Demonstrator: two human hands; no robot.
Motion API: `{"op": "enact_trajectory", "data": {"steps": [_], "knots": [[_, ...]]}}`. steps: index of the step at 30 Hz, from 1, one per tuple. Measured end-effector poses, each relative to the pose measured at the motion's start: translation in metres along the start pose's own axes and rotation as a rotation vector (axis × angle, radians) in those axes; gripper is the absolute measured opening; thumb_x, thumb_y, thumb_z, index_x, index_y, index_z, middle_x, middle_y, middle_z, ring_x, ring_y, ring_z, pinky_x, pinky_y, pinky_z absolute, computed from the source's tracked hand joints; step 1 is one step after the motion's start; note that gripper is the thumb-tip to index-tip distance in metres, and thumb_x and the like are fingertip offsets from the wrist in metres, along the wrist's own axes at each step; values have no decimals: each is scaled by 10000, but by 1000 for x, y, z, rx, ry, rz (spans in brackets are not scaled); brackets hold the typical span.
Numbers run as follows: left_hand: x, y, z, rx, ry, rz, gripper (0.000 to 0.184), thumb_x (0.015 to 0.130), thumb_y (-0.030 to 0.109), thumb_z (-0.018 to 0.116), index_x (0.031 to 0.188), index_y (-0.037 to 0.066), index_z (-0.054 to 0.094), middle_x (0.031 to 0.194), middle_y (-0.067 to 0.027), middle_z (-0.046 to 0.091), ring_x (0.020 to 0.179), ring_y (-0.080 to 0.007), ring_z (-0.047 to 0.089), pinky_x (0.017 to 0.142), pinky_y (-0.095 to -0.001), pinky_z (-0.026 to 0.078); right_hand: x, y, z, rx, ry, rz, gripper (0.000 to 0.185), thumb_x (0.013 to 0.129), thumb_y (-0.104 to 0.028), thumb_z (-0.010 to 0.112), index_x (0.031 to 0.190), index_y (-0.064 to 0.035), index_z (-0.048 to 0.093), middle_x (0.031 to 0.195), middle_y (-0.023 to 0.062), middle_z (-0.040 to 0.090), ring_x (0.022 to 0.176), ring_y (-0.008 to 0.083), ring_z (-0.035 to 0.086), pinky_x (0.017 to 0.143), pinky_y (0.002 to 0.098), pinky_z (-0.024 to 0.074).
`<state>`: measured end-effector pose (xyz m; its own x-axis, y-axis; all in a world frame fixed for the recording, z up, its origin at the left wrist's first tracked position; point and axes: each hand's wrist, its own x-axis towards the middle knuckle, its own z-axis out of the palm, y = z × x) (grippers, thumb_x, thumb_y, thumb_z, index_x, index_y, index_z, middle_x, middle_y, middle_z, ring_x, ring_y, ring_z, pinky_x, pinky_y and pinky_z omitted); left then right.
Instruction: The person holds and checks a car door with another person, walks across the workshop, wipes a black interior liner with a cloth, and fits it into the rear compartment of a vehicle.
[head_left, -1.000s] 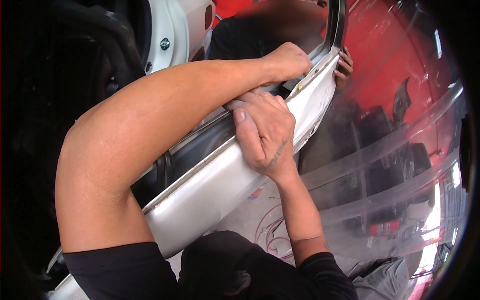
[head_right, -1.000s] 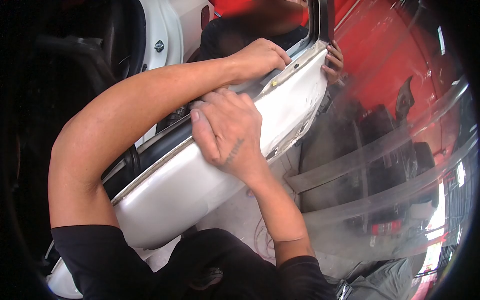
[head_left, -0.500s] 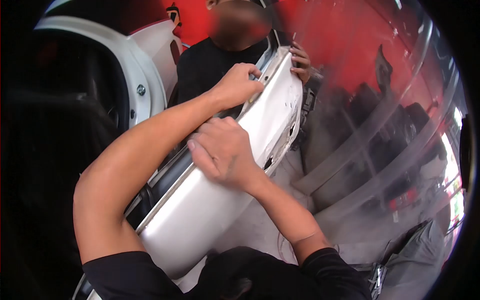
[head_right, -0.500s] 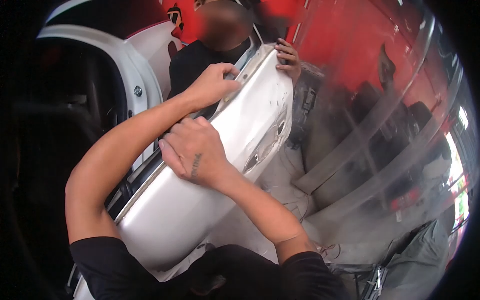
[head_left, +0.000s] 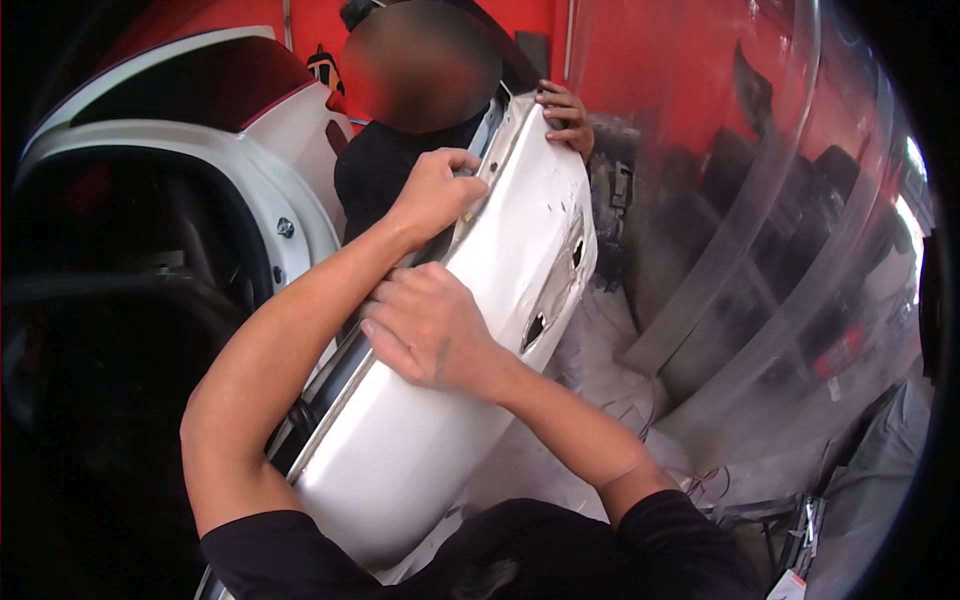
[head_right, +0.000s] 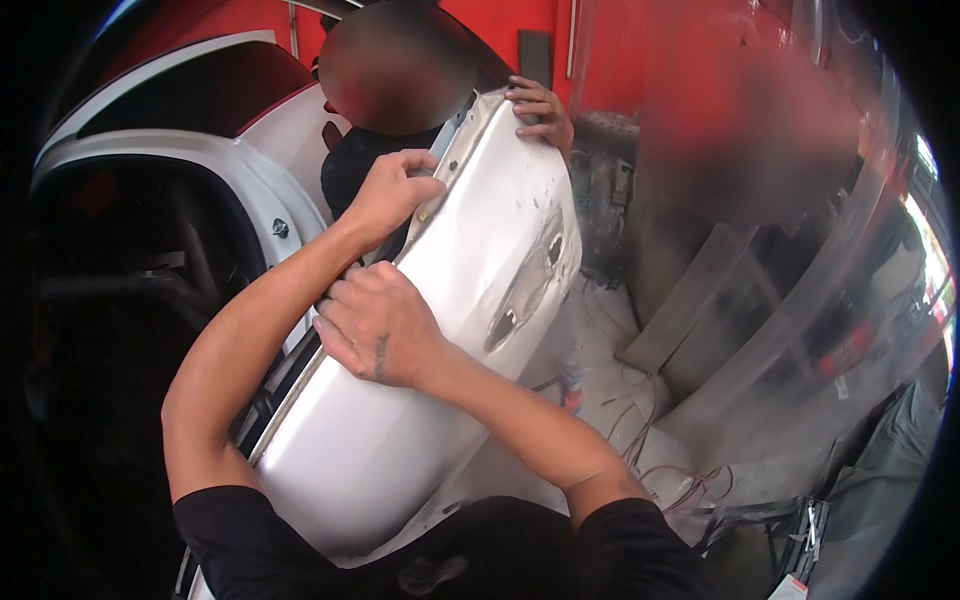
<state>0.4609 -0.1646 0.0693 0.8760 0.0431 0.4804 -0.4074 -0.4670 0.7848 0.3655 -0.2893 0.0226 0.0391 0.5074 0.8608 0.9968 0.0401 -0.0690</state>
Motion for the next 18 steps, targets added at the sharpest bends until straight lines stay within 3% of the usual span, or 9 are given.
{"op": "enact_trajectory", "data": {"steps": [5, 12, 14, 18], "knots": [[-1, 0, -1, -152, -33, -33, 320, 720, 107, 701, 980, -78, 681, 858, -85, 668, 748, -120, 585, 705, -251, 464, -3, 3, 1, 2, 12, -7, 137, 796, -140, 657, 872, -28, 675, 923, 96, 660, 879, 258, 604, 798, 369, 430], [4, -5, -4, -367, 1, -129, 301, 799, 100, 692, 1044, -75, 704, 968, -113, 705, 919, -149, 613, 864, -263, 452, -1, 2, 0, 13, 23, -18, 127, 794, -144, 660, 856, -34, 668, 908, 91, 651, 877, 253, 604, 788, 372, 430], [4, -6, -3, -342, 12, -116, 282, 799, 106, 692, 1016, -74, 711, 973, -113, 706, 921, -156, 616, 868, -266, 453, -1, 3, 5, 15, 89, -43, 113, 792, -158, 666, 776, -48, 645, 829, 79, 619, 840, 249, 592, 762, 372, 428], [2, -5, -3, -323, -29, -116, 256, 829, 110, 665, 1019, -55, 713, 983, -76, 699, 945, -131, 601, 891, -255, 433, 1, 1, 4, 46, 58, -30, 102, 790, -109, 655, 853, -29, 666, 917, 102, 657, 922, 257, 621, 814, 373, 446]]}}
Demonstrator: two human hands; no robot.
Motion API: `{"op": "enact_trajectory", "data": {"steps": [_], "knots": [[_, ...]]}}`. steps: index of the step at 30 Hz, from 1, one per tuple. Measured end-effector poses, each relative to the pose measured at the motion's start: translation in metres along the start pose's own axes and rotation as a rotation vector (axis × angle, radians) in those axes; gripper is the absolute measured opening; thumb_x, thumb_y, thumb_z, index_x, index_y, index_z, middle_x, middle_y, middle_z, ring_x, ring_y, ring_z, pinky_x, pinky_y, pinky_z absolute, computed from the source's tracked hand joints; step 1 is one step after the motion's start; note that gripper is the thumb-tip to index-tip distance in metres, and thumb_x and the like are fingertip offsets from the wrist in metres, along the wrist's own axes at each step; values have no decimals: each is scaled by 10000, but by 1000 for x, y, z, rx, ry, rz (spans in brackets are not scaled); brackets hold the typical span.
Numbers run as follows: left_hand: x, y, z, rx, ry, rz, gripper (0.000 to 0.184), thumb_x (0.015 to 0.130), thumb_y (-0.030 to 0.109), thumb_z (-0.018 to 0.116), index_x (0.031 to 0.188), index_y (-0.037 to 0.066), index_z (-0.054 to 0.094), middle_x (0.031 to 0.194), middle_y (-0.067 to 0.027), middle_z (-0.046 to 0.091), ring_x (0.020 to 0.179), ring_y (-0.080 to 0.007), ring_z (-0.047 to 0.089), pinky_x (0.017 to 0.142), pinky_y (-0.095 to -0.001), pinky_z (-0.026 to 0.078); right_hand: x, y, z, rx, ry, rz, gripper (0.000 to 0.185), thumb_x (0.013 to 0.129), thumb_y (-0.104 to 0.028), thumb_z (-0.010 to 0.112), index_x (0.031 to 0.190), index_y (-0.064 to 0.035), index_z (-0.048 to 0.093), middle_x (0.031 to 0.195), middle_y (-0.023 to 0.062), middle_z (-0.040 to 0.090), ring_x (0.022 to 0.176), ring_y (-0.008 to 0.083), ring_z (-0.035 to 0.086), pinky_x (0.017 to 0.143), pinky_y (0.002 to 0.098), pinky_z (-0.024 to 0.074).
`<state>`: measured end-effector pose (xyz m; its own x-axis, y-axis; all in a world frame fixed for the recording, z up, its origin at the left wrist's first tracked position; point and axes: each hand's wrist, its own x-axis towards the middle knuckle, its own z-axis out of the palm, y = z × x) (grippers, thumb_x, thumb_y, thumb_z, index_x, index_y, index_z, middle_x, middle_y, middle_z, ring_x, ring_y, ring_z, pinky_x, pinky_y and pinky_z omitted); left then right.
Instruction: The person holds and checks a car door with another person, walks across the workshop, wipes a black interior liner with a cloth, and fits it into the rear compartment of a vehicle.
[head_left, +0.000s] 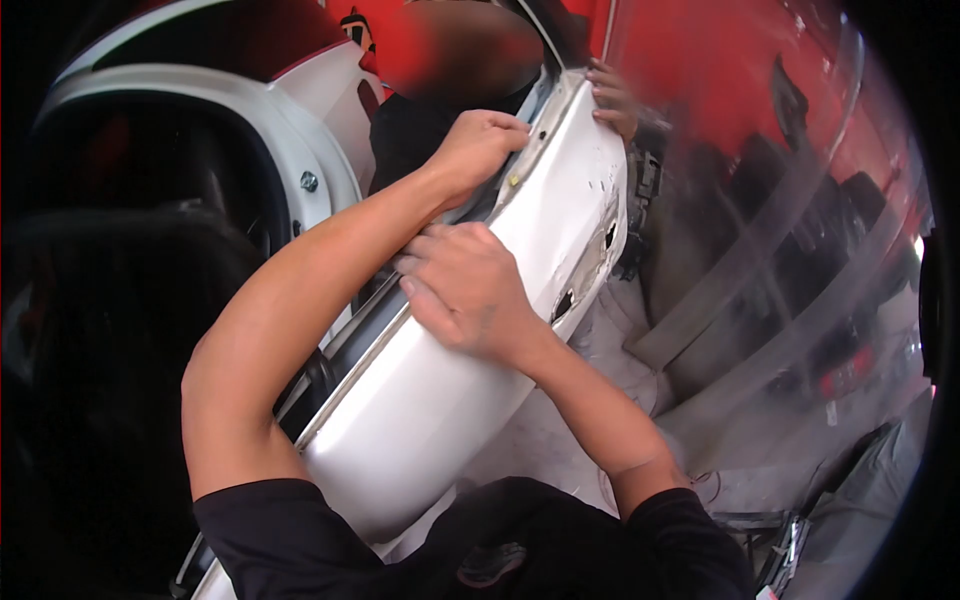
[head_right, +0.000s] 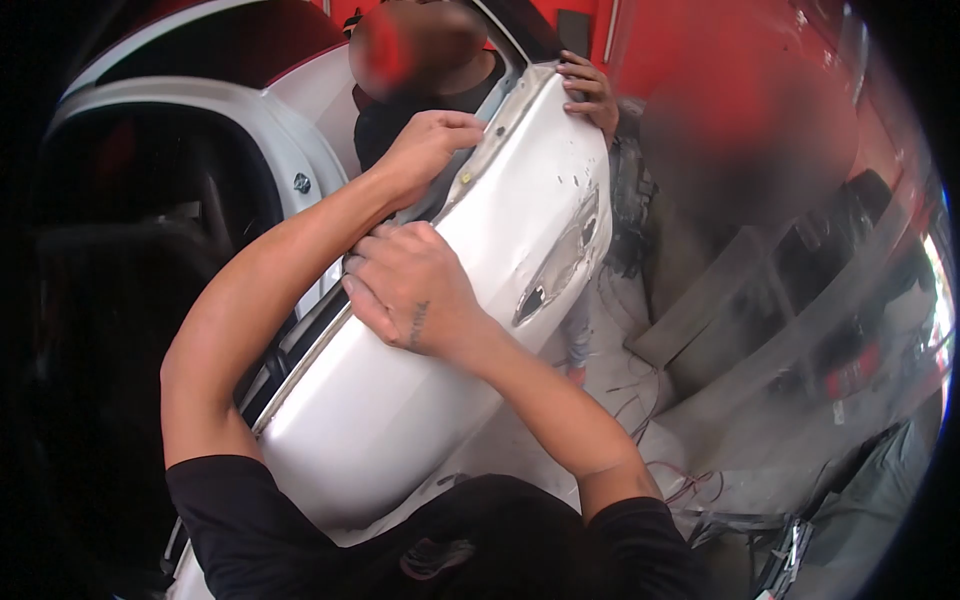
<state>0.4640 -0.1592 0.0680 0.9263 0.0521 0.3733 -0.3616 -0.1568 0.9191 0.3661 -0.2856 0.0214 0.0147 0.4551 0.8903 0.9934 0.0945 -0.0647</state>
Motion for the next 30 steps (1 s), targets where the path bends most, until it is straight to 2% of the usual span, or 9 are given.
{"op": "enact_trajectory", "data": {"steps": [5, 9, 12, 15, 18, 21, 24, 28, 30], "knots": [[1, -6, -1, 39, -26, 22, 259, 851, 128, 652, 1046, -31, 713, 965, -55, 692, 936, -110, 587, 899, -247, 425, -8, 16, -11, 88, 160, 94, 168, 816, 5, 598, 958, 22, 687, 979, 127, 695, 893, 266, 674, 825, 367, 514], [-2, -6, 3, 8, 10, 11, 253, 859, 129, 630, 1021, -47, 712, 925, -47, 689, 861, -106, 587, 810, -252, 456, 0, 80, -47, -266, 371, 340, 155, 827, -42, 643, 961, 29, 676, 971, 162, 676, 882, 303, 657, 784, 375, 524], [-3, -4, 5, 15, 35, 12, 249, 854, 120, 620, 1011, -50, 712, 927, -50, 690, 860, -108, 587, 807, -254, 457, 9, 109, -63, -260, 223, 438, 150, 836, -74, 652, 956, 3, 696, 958, 170, 673, 865, 315, 653, 786, 381, 511], [-4, -4, 5, 22, 19, 27, 268, 848, 118, 619, 1033, -54, 710, 931, -65, 694, 871, -121, 594, 817, -258, 458, 10, 125, -68, -455, 147, 288, 158, 859, -96, 675, 970, 13, 701, 923, 153, 679, 736, 261, 676, 688, 327, 532], [-8, -2, 9, -10, 102, 107, 260, 769, 118, 641, 936, -60, 731, 787, -83, 685, 741, -143, 588, 687, -302, 470, 13, 128, -66, -513, 118, 245, 135, 861, -94, 669, 946, 5, 700, 874, 155, 651, 732, 292, 658, 675, 347, 529], [-8, 2, 6, 69, 55, 13, 305, 832, 120, 629, 1062, -64, 708, 956, -114, 704, 884, -146, 617, 824, -270, 467, 14, 127, -66, -617, 102, 157, 120, 855, -82, 665, 937, 1, 695, 860, 149, 637, 750, 303, 651, 675, 355, 528], [-7, 1, 6, 35, 59, -11, 277, 822, 106, 633, 1026, -63, 718, 949, -115, 710, 874, -144, 624, 818, -272, 473, 11, 129, -62, -604, 125, 171, 120, 849, -71, 662, 943, -1, 690, 864, 148, 630, 773, 307, 645, 698, 360, 526], [-4, -4, 11, -84, 142, 53, 137, 741, 78, 642, 730, -50, 688, 662, -27, 595, 656, -114, 516, 602, -322, 432, 7, 134, -59, -552, 163, 148, 135, 841, -87, 648, 939, -13, 703, 894, 139, 633, 812, 325, 627, 754, 399, 492], [-4, -3, 8, -25, 92, 2, 188, 805, 83, 635, 910, -55, 709, 835, -68, 671, 785, -129, 585, 737, -290, 460, 4, 143, -66, -572, 143, 85, 144, 840, -84, 652, 951, -8, 703, 893, 130, 635, 810, 308, 633, 753, 377, 498]]}}
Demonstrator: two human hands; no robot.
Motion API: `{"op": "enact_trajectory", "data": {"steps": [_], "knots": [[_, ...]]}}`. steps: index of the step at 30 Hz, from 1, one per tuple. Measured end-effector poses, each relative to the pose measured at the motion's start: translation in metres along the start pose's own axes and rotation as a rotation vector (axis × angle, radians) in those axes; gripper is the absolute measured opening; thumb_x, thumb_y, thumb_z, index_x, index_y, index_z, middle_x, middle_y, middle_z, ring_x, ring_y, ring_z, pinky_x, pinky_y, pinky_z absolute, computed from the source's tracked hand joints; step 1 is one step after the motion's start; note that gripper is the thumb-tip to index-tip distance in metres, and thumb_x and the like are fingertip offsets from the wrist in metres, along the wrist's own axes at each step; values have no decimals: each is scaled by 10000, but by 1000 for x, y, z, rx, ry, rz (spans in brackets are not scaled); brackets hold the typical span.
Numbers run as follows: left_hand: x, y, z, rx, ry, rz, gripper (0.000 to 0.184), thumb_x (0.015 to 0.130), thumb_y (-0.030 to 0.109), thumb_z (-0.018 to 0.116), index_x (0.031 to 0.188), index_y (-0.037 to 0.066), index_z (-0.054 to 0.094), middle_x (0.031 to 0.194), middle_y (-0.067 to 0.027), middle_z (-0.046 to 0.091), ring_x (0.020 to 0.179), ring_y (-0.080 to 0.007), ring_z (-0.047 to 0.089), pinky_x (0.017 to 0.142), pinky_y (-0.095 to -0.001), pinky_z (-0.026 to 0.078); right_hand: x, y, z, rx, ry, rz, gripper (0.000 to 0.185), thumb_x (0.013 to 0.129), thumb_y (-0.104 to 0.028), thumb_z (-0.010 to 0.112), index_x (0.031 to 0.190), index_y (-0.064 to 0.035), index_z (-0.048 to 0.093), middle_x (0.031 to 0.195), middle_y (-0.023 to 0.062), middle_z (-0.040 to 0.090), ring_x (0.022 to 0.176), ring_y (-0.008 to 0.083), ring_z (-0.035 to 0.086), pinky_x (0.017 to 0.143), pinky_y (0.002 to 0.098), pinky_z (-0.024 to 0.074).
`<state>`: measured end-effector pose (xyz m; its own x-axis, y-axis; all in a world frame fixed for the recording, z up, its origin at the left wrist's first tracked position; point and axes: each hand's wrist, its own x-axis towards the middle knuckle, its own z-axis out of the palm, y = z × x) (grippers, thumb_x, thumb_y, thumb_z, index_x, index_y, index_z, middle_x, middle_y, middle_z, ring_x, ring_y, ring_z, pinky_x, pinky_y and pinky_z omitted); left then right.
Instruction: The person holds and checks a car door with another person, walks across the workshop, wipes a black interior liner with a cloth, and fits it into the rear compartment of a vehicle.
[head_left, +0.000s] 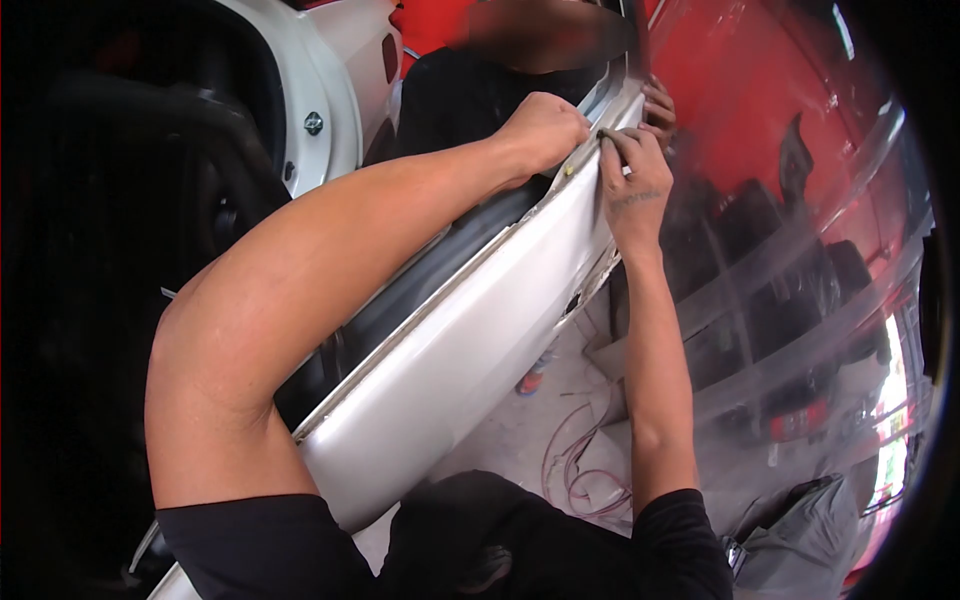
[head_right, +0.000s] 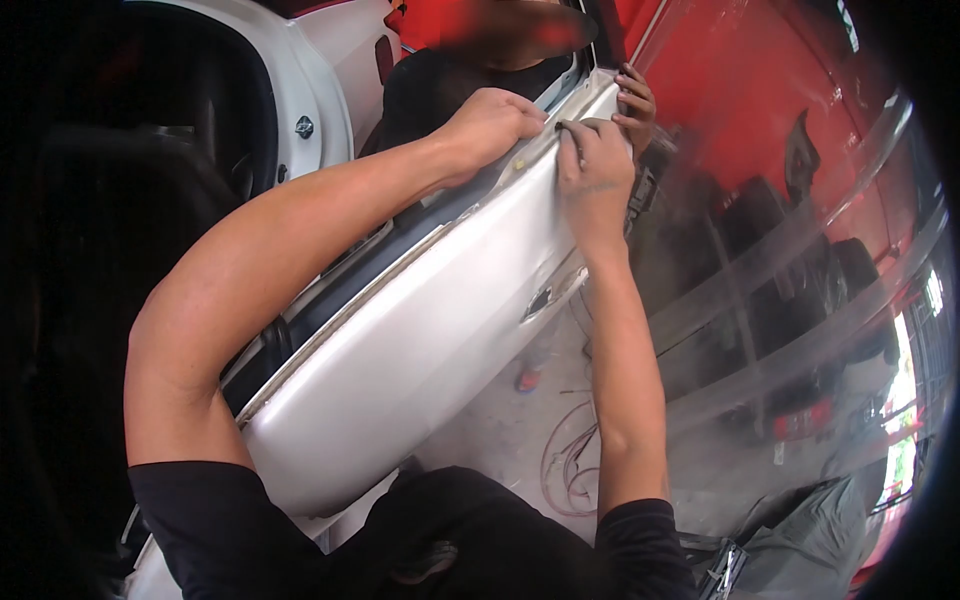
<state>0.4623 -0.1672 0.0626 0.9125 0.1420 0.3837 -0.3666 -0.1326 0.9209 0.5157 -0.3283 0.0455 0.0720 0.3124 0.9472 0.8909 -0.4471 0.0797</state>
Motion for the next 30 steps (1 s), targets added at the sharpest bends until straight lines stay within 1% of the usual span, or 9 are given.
{"op": "enact_trajectory", "data": {"steps": [1, 4, 7, 10, 13, 16, 19, 22, 30], "knots": [[-1, 2, -1, 29, -27, -25, 233, 837, 85, 632, 999, -57, 720, 922, -89, 709, 850, -136, 619, 804, -274, 475, -1, 1, -1, 61, -16, 55, 150, 841, -86, 655, 958, -6, 702, 892, 126, 637, 803, 298, 638, 750, 367, 501], [1, 0, -1, 31, -30, -29, 220, 842, 81, 629, 992, -54, 716, 922, -84, 703, 865, -134, 611, 811, -272, 471, 3, -6, -11, 200, -60, 169, 175, 844, -98, 668, 983, 2, 700, 890, 118, 645, 768, 260, 654, 729, 328, 510], [1, -2, 0, 28, -34, -24, 225, 841, 79, 627, 998, -57, 714, 935, -90, 704, 877, -137, 612, 820, -274, 471, 6, -16, -12, 263, -112, 290, 168, 842, -108, 678, 970, -1, 699, 890, 127, 646, 748, 256, 653, 709, 332, 511], [-5, 3, 0, 41, -24, 4, 247, 830, 75, 625, 1012, -69, 711, 955, -107, 709, 885, -146, 619, 831, -278, 473, 7, -12, -7, 126, -93, 183, 132, 858, -67, 674, 955, 22, 678, 892, 111, 640, 685, 213, 638, 668, 297, 509], [-6, 6, -3, 173, -39, 90, 272, 816, 77, 613, 1017, -81, 707, 972, -135, 716, 886, -167, 633, 839, -284, 476, 5, -16, -4, 59, -65, 153, 138, 832, -92, 689, 943, -9, 692, 888, 138, 644, 775, 286, 649, 726, 351, 509], [-9, 9, -2, 193, -23, 116, 282, 811, 83, 596, 1008, -83, 709, 973, -161, 719, 878, -193, 645, 841, -291, 479, 2, -1, 1, -234, -24, -234, 104, 853, -53, 685, 937, 6, 672, 899, 116, 641, 825, 277, 656, 707, 344, 523], [-8, 8, -1, 189, -32, 101, 286, 816, 87, 582, 1009, -79, 711, 979, -178, 718, 877, -212, 650, 845, -299, 479, -1, 0, 2, -162, -3, -173, 102, 860, -50, 682, 944, 7, 677, 908, 114, 650, 878, 291, 648, 746, 352, 526], [-5, 6, -1, 153, -34, 60, 288, 814, 85, 581, 1015, -74, 712, 990, -178, 717, 885, -211, 648, 846, -301, 476, 1, -7, -1, 70, 5, 62, 117, 856, -79, 671, 949, -12, 696, 926, 124, 654, 840, 293, 643, 779, 355, 496], [-12, 10, 0, -14, -38, 3, 271, 820, 70, 592, 1026, -55, 716, 947, -106, 707, 872, -160, 618, 832, -285, 468, 3, -15, -7, 210, -56, 257, 133, 854, -96, 684, 952, -7, 693, 925, 125, 649, 766, 269, 645, 737, 343, 501]]}}
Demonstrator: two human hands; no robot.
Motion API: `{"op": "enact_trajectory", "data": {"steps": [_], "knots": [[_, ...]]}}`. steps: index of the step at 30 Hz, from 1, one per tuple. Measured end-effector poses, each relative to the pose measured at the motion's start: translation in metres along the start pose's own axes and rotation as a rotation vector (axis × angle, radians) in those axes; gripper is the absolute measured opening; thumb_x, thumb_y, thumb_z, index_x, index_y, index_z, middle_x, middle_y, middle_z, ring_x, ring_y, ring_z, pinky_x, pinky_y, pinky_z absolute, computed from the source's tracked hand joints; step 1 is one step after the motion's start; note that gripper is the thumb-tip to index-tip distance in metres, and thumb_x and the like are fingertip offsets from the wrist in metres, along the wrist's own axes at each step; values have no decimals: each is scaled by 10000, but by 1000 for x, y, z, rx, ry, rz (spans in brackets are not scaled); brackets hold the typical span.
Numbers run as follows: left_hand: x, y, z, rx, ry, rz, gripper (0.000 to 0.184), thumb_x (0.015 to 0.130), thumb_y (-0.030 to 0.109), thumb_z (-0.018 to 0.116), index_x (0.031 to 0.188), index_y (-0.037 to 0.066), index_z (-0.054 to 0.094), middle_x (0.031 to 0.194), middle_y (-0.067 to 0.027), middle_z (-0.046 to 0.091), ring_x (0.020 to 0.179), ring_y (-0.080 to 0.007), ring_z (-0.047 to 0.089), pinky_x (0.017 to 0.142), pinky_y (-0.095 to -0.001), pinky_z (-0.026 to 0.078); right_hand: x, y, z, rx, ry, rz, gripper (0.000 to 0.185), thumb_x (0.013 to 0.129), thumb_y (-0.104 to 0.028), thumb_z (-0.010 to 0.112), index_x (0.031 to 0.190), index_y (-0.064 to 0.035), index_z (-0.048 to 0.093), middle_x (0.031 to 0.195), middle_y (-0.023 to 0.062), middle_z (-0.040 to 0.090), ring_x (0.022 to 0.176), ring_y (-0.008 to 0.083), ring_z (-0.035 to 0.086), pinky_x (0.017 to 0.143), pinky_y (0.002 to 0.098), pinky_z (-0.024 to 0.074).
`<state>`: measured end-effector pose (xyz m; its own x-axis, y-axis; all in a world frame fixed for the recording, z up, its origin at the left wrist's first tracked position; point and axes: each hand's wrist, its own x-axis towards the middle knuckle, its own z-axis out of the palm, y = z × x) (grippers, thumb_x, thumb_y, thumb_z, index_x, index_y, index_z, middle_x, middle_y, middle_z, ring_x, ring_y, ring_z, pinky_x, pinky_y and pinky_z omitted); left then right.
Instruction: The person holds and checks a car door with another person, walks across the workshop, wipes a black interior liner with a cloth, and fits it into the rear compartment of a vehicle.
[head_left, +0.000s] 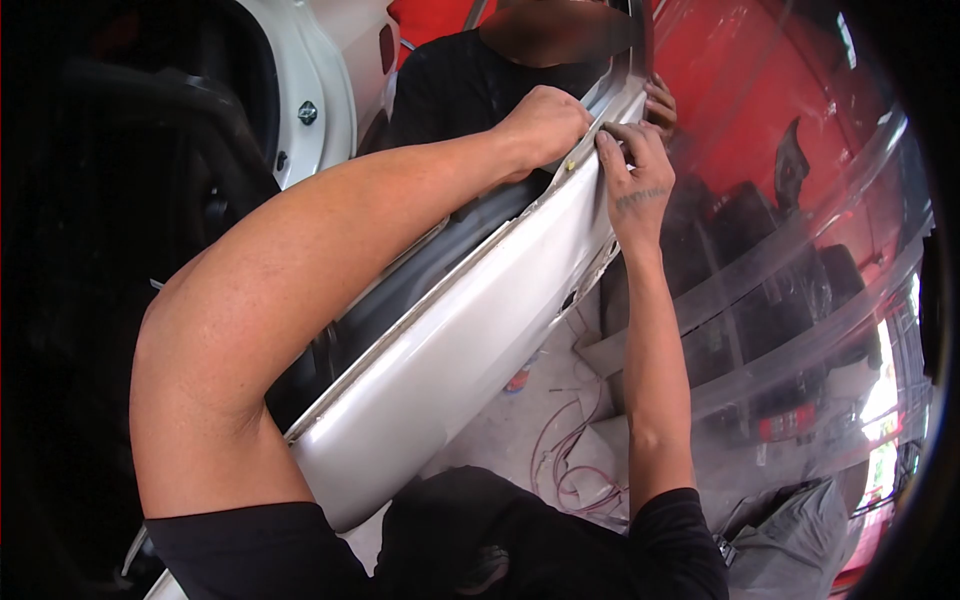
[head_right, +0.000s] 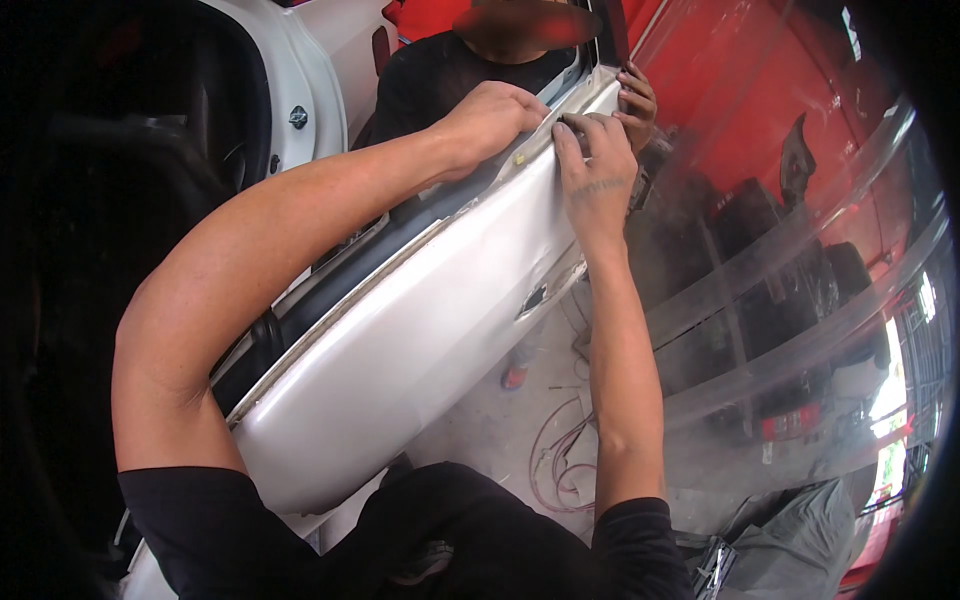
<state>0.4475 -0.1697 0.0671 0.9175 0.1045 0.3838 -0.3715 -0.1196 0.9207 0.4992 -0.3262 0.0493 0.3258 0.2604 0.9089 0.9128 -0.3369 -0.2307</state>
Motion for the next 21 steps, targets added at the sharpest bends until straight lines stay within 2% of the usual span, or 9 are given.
{"op": "enact_trajectory", "data": {"steps": [4, 7, 10, 13, 14, 15, 17, 19, 21], "knots": [[1, -2, -1, 16, -2, 3, 266, 836, 70, 592, 1040, -52, 714, 937, -94, 703, 859, -146, 612, 821, -276, 470, 1, 2, 3, -39, 2, -19, 144, 854, -113, 684, 948, -4, 691, 931, 121, 648, 778, 272, 637, 737, 342, 498], [1, -2, -1, 60, 16, 15, 261, 845, 75, 594, 1037, -55, 713, 933, -95, 705, 852, -143, 613, 815, -274, 473, 1, 15, 9, -205, 58, -232, 142, 860, -114, 672, 946, -2, 688, 931, 118, 648, 816, 281, 630, 745, 336, 495], [6, -6, -1, 78, 25, 6, 260, 841, 80, 604, 1027, -64, 713, 936, -99, 709, 859, -144, 614, 821, -276, 472, -6, 9, 8, -32, 39, 15, 162, 878, -106, 643, 988, 3, 690, 986, 126, 639, 844, 286, 627, 762, 336, 495], [13, -12, -2, 43, -11, 24, 263, 825, 84, 620, 1014, -72, 714, 942, -105, 713, 872, -148, 617, 828, -275, 470, -15, -2, 5, -10, 73, -35, 193, 890, -94, 620, 1041, 6, 690, 1055, 138, 620, 862, 285, 627, 773, 336, 499], [15, -14, -4, 29, -29, 37, 264, 819, 86, 626, 1010, -74, 714, 944, -107, 714, 877, -150, 618, 830, -274, 469, -20, -15, -2, 117, 3, 142, 220, 902, -93, 607, 1081, 7, 686, 1102, 141, 604, 905, 274, 624, 782, 337, 504], [15, -13, -5, 34, -39, 49, 262, 813, 85, 630, 1004, -71, 716, 945, -105, 714, 881, -151, 619, 834, -274, 467, -23, -19, -7, 98, -25, 134, 201, 895, -79, 596, 1051, 9, 687, 1103, 147, 608, 939, 294, 618, 808, 353, 505], [14, -10, -5, 50, -65, 71, 256, 801, 84, 638, 993, -64, 721, 945, -102, 714, 889, -155, 621, 841, -273, 464, -38, -17, -9, 34, 7, -23, 198, 871, -42, 592, 1039, 1, 687, 1114, 168, 606, 966, 324, 612, 840, 385, 499], [21, -12, -7, 21, -61, 5, 237, 801, 88, 641, 977, -44, 728, 948, -96, 713, 912, -152, 615, 858, -272, 458, -54, -46, -16, -14, 24, -103, 197, 848, -18, 610, 1024, 14, 693, 1062, 171, 646, 996, 303, 633, 872, 349, 501], [25, -7, -10, 49, -89, -70, 232, 802, 94, 645, 976, -35, 730, 953, -95, 712, 923, -151, 611, 866, -272, 454, -69, -73, -19, 95, -30, -174, 225, 807, 4, 610, 1017, 0, 691, 1079, 186, 633, 1027, 345, 617, 897, 390, 498]]}}
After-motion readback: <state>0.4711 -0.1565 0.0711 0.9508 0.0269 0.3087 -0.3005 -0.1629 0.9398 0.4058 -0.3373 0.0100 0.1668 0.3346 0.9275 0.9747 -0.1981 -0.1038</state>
